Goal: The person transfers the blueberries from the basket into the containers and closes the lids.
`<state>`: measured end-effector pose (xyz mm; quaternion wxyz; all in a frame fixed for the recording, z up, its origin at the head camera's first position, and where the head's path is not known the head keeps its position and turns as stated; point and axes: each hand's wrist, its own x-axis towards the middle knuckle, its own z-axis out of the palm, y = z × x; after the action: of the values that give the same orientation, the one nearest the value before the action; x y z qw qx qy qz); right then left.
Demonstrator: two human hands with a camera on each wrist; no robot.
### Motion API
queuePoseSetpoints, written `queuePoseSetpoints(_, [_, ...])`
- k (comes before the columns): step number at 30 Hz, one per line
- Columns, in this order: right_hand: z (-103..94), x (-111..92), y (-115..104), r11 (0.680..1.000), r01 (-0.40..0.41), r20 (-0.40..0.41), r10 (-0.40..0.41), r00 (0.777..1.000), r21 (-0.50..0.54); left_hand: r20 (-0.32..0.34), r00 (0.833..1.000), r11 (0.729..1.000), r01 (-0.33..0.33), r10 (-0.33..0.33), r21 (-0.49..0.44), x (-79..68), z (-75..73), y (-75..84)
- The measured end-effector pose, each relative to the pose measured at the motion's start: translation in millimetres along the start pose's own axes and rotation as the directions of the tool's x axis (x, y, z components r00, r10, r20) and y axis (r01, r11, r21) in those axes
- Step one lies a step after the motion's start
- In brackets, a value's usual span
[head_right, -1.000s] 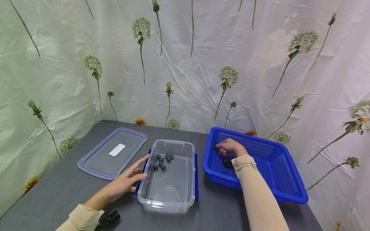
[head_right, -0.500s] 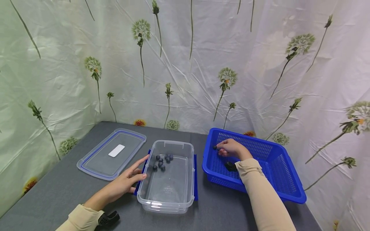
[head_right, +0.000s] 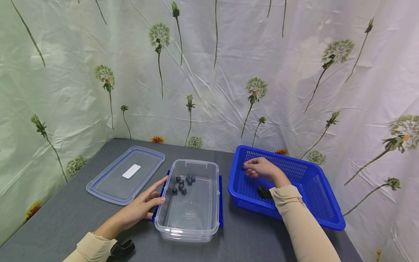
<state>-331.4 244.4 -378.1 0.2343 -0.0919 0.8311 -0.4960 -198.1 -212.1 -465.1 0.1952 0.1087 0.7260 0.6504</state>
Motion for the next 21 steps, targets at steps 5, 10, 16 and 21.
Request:
queuePoseSetpoints(5, [3.9,-6,-5,0.999,0.038,0.011,-0.038,0.999,0.029,-0.006,1.000,1.000,0.004,-0.004,0.003,-0.2,0.2,0.0])
queuePoseSetpoints(10, [6.8,-13,-9,0.999,0.051,-0.020,-0.051,0.998,-0.009,-0.009,1.000,1.000,0.008,-0.008,0.003,-0.1,0.2,-0.2])
queuePoseSetpoints(16, [11.3,-21,-13,0.996,0.075,-0.041,-0.077,0.996,-0.051,-0.007,1.000,1.000,0.007,-0.007,0.001,0.1,0.1,-0.4])
queuePoseSetpoints(21, [16.6,-25,-16,0.993,0.101,-0.037,-0.103,0.994,-0.065,-0.006,1.000,1.000,0.007,-0.007,-0.003,-0.1,-0.1,-0.5])
